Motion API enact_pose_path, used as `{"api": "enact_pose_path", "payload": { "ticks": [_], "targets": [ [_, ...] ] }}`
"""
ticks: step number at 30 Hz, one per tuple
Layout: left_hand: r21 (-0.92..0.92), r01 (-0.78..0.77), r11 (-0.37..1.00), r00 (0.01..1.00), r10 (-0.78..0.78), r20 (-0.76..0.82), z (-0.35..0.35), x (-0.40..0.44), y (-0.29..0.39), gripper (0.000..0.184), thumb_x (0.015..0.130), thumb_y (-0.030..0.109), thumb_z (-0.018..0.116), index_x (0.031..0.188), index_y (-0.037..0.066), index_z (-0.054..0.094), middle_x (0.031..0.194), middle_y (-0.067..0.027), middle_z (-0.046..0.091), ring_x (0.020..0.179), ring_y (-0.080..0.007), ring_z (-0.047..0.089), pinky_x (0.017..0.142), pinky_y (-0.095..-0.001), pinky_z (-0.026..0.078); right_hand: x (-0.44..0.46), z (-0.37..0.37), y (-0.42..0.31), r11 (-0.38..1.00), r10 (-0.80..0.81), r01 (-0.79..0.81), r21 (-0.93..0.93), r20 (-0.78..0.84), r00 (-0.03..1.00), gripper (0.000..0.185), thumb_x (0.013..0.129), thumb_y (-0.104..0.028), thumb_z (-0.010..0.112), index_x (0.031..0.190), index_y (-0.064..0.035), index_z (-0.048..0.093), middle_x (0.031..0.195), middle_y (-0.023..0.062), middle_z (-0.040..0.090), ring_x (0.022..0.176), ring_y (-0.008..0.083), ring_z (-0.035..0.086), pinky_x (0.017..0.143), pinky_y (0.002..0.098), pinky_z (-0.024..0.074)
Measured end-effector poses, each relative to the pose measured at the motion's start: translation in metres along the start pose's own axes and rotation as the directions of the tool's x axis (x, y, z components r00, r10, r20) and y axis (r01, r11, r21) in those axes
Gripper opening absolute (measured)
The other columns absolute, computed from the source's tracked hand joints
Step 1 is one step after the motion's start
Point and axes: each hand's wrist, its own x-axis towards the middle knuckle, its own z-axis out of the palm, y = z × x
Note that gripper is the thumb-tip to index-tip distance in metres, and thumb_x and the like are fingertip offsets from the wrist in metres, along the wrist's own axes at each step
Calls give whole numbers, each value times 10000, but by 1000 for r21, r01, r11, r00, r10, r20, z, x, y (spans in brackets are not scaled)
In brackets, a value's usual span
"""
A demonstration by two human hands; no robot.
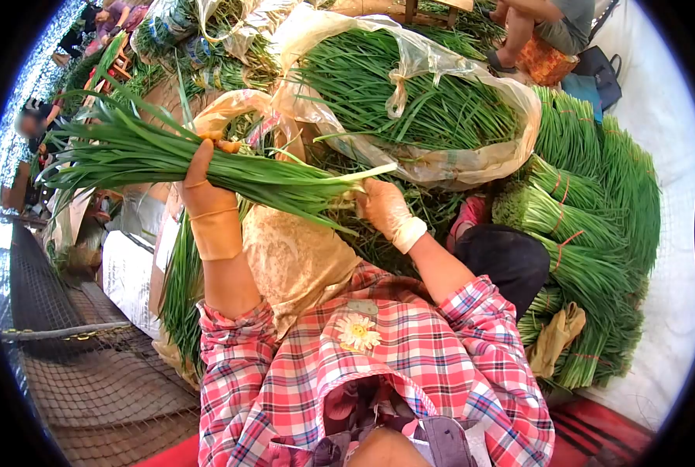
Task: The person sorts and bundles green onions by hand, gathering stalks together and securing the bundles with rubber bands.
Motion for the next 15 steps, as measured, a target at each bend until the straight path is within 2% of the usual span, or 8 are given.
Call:
{"api": "enact_pose_path", "payload": {
  "ticks": [1,4,6,7,8,11,13,15],
  "targets": [
    [-14,-11,1000,1000,11,10,-3,3,0,154,795,94,591,925,15,564,795,-103,560,726,-210,562,788,-375,482,0,3,7,973,-120,90,-214,-133,984,133,883,-142,538,924,-21,574,654,115,591,628,270,585,574,323,433],
    [-73,-13,997,1000,12,-6,-14,12,18,155,798,92,591,934,26,561,814,-87,562,742,-190,559,775,-368,480,-12,-4,34,992,75,-66,106,-84,994,124,839,-176,567,850,-53,578,765,217,599,735,395,571,642,452,441],
    [-55,-31,998,997,27,-78,-12,10,43,145,812,103,585,939,42,554,842,-62,580,751,-176,563,797,-387,477,-28,-20,67,920,294,-295,-259,-44,955,197,860,-163,498,925,-22,620,863,236,619,815,386,598,703,440,463],
    [-50,-39,998,996,35,-77,-22,12,50,145,812,103,585,939,42,554,842,-62,580,751,-176,563,797,-387,477,-35,-4,151,787,326,-170,-593,167,930,259,848,-179,496,970,5,632,980,214,629,895,353,612,762,423,480],
    [-84,-70,994,994,63,-89,-38,20,59,142,816,107,582,940,46,550,856,-59,589,749,-181,566,794,-394,482,-54,-23,154,658,505,-37,-752,405,762,257,815,-166,524,1012,-48,640,1017,200,623,943,336,605,756,400,490],
    [-101,-100,990,985,84,-152,-53,28,70,133,824,108,575,941,55,541,893,-53,605,753,-192,571,795,-414,489,-59,-41,124,639,512,-206,-741,210,833,352,813,-279,553,1072,-58,643,1097,173,615,1007,286,604,847,372,464],
    [-121,-94,988,992,83,-90,-50,25,63,129,828,107,571,944,55,545,900,-50,603,761,-189,570,805,-418,483,-29,-41,97,970,187,-181,-162,20,982,406,807,-362,582,1088,-74,635,1088,163,622,1002,275,602,862,344,448],
    [-115,-67,991,993,55,-103,-34,18,54,115,835,91,557,936,38,574,843,-58,609,750,-192,584,822,-415,487,3,-57,33,956,145,-186,226,186,972,501,835,-369,607,1167,3,562,1086,149,626,992,228,586,862,300,435]
  ]
}}
